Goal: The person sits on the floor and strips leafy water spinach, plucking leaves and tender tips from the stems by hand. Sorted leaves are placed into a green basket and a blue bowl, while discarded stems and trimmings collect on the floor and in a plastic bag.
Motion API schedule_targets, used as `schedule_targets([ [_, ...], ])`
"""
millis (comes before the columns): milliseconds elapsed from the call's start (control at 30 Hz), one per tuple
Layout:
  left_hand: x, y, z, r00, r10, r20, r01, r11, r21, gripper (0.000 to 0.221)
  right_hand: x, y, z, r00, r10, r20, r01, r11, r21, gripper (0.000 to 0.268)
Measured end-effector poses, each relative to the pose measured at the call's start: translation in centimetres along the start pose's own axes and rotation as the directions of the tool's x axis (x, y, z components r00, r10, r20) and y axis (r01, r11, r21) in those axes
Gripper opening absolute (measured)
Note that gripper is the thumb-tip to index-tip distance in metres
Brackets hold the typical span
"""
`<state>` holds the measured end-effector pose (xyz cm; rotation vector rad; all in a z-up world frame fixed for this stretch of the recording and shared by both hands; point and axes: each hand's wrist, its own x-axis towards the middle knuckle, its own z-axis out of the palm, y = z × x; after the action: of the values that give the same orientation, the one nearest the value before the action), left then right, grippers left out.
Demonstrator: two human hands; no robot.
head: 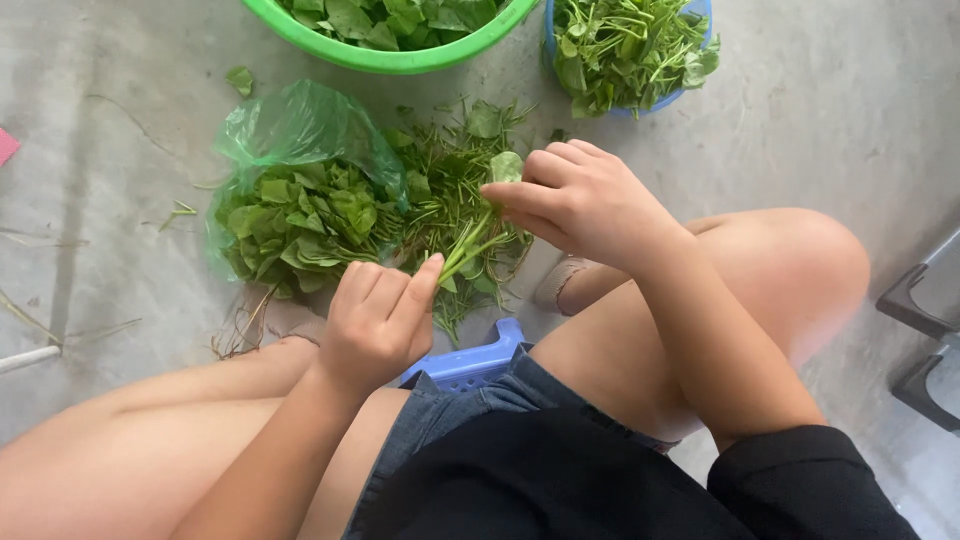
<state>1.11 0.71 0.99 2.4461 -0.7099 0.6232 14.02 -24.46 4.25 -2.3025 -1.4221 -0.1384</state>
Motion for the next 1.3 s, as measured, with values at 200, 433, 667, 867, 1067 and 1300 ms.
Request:
schedule_targets([
  [200,0.0,-0.2,0.0,1.0,-0.006,0.029,0.005,0.999,0.036,0.041,-0.2,1.1,0.9,1.0,0.008,-0.004,-0.008,1.0,0.015,0.018],
  [433,-0.7,0.5,1.1,0.961,-0.274,-0.039,0.261,0.944,-0.2,0.023,-1.4,3.6,2.7,0.965,0.11,-0.239,-0.126,0.991,-0.053,0.013],
  [667,-3.7,-0.5,2.5,0.502,-0.71,0.493,0.708,0.01,-0.706,0.037,-2.9,4.9,-0.2,0.709,0.503,-0.494,-0.486,0.856,0.175,0.007],
  [867,-1.3,-0.1,1.1,0.672,-0.535,0.512,0.73,0.368,-0.576,0.054,-0.4,-3.0,1.8,0.961,0.147,-0.236,-0.149,0.989,0.011,0.021],
  [1067,-2.2,-0.5,2.4,0.9,-0.307,0.309,0.408,0.843,-0.35,0.074,-0.5,-4.7,5.7,0.998,-0.068,-0.004,0.067,0.993,-0.1,0.043],
  [1300,-1.4,-1.2,3.6,0.913,-0.316,0.259,0.352,0.93,-0.107,0.06,-0.5,-5.0,9.2,0.999,0.016,0.028,-0.013,0.993,-0.117,0.017],
])
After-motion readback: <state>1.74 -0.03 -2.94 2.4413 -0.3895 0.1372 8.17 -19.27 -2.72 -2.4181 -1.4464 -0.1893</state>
